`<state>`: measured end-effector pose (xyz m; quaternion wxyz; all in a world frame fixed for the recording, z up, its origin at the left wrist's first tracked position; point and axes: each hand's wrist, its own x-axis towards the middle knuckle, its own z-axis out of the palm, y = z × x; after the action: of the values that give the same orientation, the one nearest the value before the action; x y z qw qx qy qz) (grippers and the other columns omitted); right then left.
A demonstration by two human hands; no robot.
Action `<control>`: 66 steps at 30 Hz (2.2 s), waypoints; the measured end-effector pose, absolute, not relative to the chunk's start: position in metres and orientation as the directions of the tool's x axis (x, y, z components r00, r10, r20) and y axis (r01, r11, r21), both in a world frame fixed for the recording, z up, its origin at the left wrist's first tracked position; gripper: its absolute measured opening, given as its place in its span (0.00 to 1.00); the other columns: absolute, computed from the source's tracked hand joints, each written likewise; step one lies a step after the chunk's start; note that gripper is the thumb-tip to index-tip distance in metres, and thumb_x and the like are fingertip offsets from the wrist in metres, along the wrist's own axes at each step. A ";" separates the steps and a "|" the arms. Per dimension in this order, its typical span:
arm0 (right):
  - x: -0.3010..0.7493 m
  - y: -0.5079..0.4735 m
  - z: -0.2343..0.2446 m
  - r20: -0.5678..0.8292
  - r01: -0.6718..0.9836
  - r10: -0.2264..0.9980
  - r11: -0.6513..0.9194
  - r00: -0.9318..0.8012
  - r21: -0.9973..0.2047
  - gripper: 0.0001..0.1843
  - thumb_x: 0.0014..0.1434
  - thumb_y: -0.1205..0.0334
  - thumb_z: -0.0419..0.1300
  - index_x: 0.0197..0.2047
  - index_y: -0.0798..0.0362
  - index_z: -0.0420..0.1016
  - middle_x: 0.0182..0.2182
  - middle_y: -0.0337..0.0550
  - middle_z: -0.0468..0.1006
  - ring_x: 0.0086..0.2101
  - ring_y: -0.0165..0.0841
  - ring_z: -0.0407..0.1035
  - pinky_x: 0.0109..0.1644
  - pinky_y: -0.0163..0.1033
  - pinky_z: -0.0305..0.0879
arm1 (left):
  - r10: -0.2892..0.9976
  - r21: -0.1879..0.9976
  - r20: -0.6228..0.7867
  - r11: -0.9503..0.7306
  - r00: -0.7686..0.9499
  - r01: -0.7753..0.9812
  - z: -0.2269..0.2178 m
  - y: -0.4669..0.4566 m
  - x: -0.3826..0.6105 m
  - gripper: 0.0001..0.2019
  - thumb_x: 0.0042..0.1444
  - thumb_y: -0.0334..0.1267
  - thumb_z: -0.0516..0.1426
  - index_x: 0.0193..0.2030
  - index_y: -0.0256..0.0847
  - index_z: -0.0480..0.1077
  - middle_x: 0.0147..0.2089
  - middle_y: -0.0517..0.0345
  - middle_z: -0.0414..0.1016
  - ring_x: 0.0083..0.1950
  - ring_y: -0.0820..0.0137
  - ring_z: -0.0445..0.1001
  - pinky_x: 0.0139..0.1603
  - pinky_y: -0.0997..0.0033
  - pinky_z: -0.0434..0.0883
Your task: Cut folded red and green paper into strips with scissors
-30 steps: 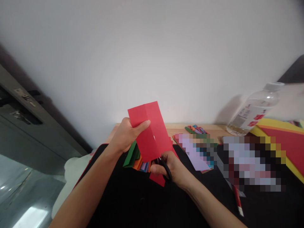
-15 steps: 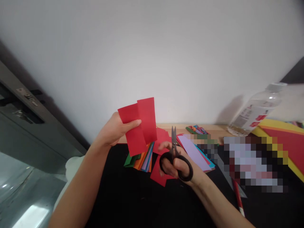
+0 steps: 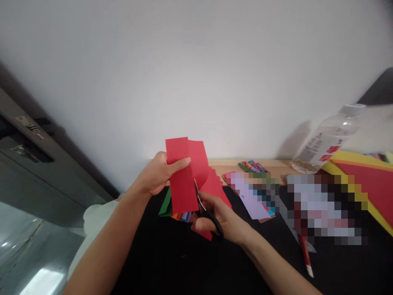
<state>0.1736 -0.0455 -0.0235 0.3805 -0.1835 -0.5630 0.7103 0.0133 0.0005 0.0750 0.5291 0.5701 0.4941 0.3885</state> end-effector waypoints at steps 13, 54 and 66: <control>0.171 -0.044 -0.020 0.165 -0.354 0.817 -0.051 -0.553 -0.934 0.28 0.41 0.41 0.67 0.32 0.58 0.70 0.24 0.38 0.71 0.26 0.28 0.64 0.30 0.34 0.60 | 0.968 0.939 0.080 -0.153 0.238 0.307 0.071 -0.006 0.018 0.13 0.45 0.44 0.62 0.36 0.40 0.74 0.30 0.51 0.77 0.37 0.58 0.75 0.35 0.62 0.72; 0.167 -0.044 -0.027 0.177 -0.321 0.852 0.011 -0.493 -0.947 0.26 0.44 0.39 0.64 0.24 0.56 0.67 0.13 0.35 0.66 0.15 0.24 0.60 0.20 0.31 0.57 | 0.962 0.914 0.121 -0.204 0.245 0.350 0.072 -0.007 0.019 0.14 0.46 0.45 0.62 0.38 0.40 0.75 0.31 0.52 0.77 0.37 0.58 0.75 0.35 0.63 0.72; 0.168 -0.046 -0.021 0.098 -0.280 0.859 -0.055 -0.503 -0.958 0.24 0.42 0.42 0.66 0.26 0.55 0.67 0.14 0.33 0.67 0.15 0.24 0.59 0.20 0.30 0.56 | 0.984 0.953 0.144 -0.167 0.105 0.254 0.066 -0.002 0.021 0.15 0.46 0.47 0.61 0.32 0.36 0.74 0.29 0.53 0.77 0.31 0.64 0.75 0.26 0.71 0.69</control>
<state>0.1679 -0.0457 -0.0205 0.4212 -0.2662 -0.5431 0.6758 0.0212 -0.0022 0.0662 0.4096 0.6202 0.4989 0.4457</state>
